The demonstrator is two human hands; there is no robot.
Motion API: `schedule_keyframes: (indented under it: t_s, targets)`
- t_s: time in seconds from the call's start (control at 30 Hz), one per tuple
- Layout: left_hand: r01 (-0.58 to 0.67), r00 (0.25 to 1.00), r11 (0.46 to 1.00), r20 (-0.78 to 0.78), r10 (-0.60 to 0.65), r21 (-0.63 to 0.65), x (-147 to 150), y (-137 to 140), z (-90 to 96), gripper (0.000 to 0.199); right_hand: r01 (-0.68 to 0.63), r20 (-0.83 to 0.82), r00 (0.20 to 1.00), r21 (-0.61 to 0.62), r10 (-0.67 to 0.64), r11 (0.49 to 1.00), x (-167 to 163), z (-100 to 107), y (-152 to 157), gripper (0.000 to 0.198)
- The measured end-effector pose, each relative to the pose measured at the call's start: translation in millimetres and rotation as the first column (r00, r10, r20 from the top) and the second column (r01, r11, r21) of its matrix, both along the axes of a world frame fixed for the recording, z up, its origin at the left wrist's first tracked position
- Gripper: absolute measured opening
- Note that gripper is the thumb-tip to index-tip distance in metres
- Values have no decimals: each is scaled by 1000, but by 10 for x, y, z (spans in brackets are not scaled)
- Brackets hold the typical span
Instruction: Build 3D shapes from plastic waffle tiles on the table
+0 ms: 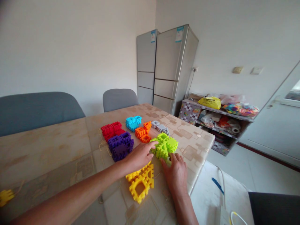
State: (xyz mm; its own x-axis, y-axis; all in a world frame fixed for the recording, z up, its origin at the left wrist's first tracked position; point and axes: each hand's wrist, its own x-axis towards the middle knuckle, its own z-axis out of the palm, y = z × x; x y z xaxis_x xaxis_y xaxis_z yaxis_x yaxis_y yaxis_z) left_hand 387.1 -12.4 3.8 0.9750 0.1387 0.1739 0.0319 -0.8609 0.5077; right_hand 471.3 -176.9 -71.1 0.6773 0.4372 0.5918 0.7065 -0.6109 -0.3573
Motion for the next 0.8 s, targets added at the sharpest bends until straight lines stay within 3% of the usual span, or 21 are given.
schedule_keyframes:
  t_s: [0.43,0.8]
  targets:
    - [-3,1000,999,10,4,-45,83,-3,-13,59,-33,-3,999,28,33,999,20,4,14,22]
    - [-4,999,998,33,7,-65,86,-4,-2,58,6,28,1000,160,-11,987,-12,72,5,37]
